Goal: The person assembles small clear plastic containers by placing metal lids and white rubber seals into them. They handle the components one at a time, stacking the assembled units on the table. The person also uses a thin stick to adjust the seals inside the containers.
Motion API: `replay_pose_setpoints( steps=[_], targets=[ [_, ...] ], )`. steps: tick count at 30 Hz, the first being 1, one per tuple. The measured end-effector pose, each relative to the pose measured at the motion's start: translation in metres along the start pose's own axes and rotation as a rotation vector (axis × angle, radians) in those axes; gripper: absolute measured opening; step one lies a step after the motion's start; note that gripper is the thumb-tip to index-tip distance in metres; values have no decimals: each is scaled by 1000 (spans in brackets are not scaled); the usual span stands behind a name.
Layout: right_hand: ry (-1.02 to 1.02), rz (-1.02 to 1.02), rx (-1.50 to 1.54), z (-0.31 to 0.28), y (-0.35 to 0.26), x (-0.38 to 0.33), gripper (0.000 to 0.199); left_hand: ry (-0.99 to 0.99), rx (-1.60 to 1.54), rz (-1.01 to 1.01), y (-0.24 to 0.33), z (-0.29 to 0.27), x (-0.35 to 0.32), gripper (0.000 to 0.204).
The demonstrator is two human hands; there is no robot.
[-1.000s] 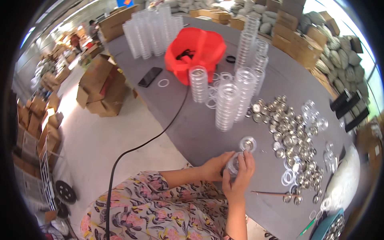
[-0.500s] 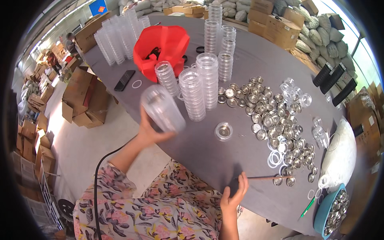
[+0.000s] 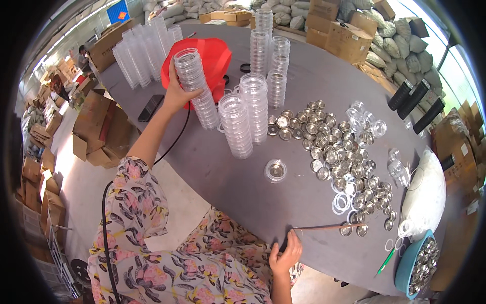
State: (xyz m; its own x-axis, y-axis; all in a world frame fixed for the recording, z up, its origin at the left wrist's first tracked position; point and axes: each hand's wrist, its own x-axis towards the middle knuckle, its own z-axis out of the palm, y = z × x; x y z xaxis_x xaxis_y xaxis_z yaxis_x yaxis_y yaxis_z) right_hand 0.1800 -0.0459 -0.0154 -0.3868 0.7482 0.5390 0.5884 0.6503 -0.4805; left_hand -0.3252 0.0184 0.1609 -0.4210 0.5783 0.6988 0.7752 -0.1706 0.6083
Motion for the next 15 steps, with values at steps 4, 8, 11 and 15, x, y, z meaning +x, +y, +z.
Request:
replay_pose_setpoints(
  steps=[4,8,11,15],
  targets=[
    [10,-43,-37,3,0,2,44,4,-29,8,-6,6,2,125],
    [12,-50,-44,3,-1,1,46,-29,44,-88,5,6,2,123],
    [40,-51,-72,6,-2,3,41,19,96,-29,-5,7,-4,122],
    [37,-54,-79,6,-3,4,41,34,20,-44,-14,14,-10,120]
  ],
)
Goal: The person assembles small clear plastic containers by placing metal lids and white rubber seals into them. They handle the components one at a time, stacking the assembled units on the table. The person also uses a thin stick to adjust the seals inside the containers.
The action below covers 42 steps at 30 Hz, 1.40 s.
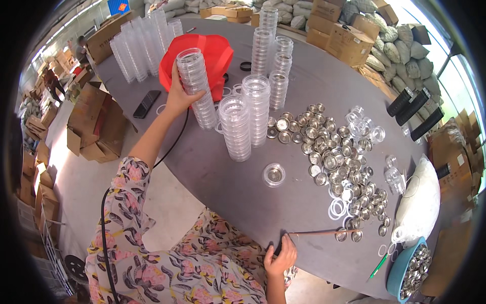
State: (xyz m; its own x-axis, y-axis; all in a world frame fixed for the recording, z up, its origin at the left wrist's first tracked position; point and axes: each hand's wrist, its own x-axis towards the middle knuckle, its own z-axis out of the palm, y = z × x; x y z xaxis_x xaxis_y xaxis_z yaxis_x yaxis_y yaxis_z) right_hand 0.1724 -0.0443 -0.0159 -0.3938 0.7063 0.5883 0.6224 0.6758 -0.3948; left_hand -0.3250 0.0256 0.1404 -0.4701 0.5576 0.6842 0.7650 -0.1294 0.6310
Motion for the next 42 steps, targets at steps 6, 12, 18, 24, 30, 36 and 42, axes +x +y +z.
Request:
replay_pose_setpoints(
  steps=[6,12,18,24,30,36,42],
  targets=[
    [-11,-3,-13,-1,-3,2,41,25,-225,-47,-16,8,-20,113],
    [-13,3,-45,0,-2,0,41,18,-174,-171,-42,36,-61,100],
    [5,-5,-66,2,-4,2,40,35,-86,-259,-53,45,-85,96],
    [-10,-6,-99,2,-5,2,40,-58,-56,-318,-68,51,-97,99],
    [-19,-33,-109,3,-3,2,40,-38,-60,-298,-69,50,-94,92],
    [-22,-32,-106,4,-1,2,39,-53,-91,-257,-63,51,-81,93],
    [-34,-10,-113,4,-2,2,39,-119,-90,-271,-59,61,-54,96]
  ],
)
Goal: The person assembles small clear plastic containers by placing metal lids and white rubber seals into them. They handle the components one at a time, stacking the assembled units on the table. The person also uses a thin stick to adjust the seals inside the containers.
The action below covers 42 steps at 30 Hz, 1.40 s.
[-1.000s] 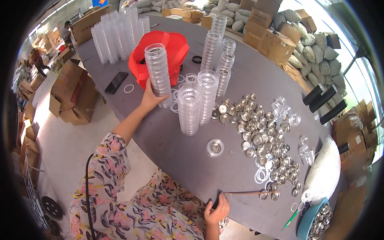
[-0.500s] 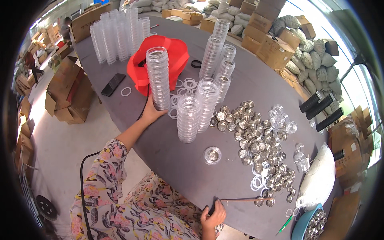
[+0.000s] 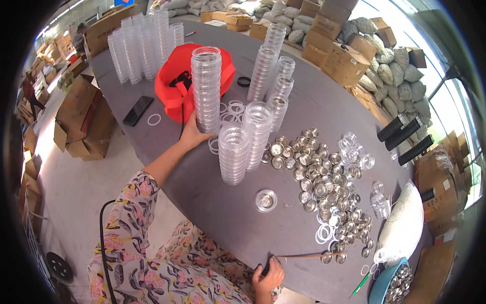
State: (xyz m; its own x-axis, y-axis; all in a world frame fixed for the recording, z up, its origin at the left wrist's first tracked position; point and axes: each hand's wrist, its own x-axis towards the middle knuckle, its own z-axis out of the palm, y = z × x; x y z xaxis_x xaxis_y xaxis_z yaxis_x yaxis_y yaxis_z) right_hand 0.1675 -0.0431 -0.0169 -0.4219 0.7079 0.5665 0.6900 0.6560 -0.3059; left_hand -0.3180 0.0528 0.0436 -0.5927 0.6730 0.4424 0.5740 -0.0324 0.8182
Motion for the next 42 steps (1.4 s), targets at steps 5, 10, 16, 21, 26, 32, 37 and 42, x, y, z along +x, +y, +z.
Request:
replay_pose_setpoints(
  steps=[5,10,16,21,26,32,37,42],
  targets=[
    [-28,-3,-10,-3,1,-1,38,5,-50,51,4,12,37,96],
    [-144,13,8,-7,-2,2,47,-28,-107,106,24,28,74,96],
    [-245,66,34,-7,-1,4,44,-21,-101,114,12,54,115,93],
    [-323,87,9,-7,0,2,46,20,-71,104,-20,73,144,94],
    [-282,40,11,-1,6,-2,47,103,8,59,-49,87,167,95],
    [-293,74,-27,-1,5,-4,42,64,11,27,-66,106,182,99],
    [-300,66,-32,-6,-1,12,41,58,40,65,-89,121,194,106],
    [-288,43,-70,-5,-3,17,41,97,19,143,-113,130,203,110]
  ],
)
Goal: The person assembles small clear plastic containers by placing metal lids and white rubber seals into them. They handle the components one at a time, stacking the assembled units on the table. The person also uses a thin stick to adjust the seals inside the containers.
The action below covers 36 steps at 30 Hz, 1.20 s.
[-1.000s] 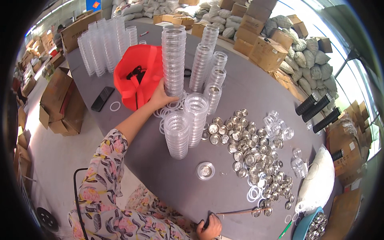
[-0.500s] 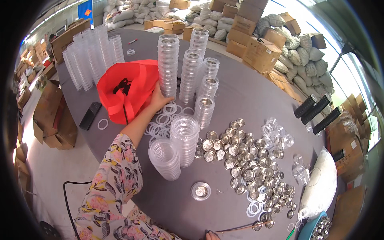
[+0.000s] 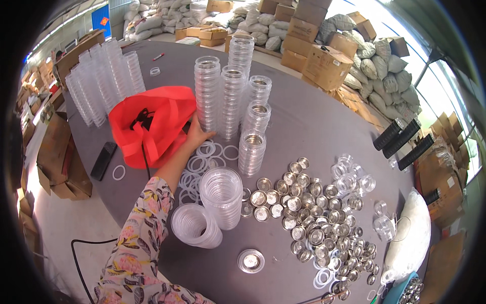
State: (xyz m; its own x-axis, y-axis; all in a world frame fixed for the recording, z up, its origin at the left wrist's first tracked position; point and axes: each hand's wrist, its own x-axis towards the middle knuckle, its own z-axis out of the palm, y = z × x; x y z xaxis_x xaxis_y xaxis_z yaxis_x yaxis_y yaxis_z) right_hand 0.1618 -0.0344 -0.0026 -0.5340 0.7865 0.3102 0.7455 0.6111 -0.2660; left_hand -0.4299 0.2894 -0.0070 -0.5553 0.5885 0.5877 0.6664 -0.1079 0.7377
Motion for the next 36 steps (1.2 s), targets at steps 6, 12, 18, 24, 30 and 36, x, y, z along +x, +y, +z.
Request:
replay_pose_setpoints(
  steps=[6,12,18,24,30,36],
  targets=[
    [23,-15,-55,-6,-8,4,41,-126,-87,-90,-2,-1,6,114],
    [78,-53,-9,2,-1,-5,43,-38,-18,-41,7,-4,-3,112],
    [39,-41,42,-3,0,-4,43,-230,-130,-208,48,-27,-8,97],
    [146,-42,35,2,-3,-3,36,-56,-575,-301,127,-72,-62,66],
    [234,-48,34,4,-2,-7,31,66,-1000,-220,196,-124,-183,57],
    [299,-82,79,9,1,-3,33,-255,-385,-197,192,-90,-285,88]
  ],
)
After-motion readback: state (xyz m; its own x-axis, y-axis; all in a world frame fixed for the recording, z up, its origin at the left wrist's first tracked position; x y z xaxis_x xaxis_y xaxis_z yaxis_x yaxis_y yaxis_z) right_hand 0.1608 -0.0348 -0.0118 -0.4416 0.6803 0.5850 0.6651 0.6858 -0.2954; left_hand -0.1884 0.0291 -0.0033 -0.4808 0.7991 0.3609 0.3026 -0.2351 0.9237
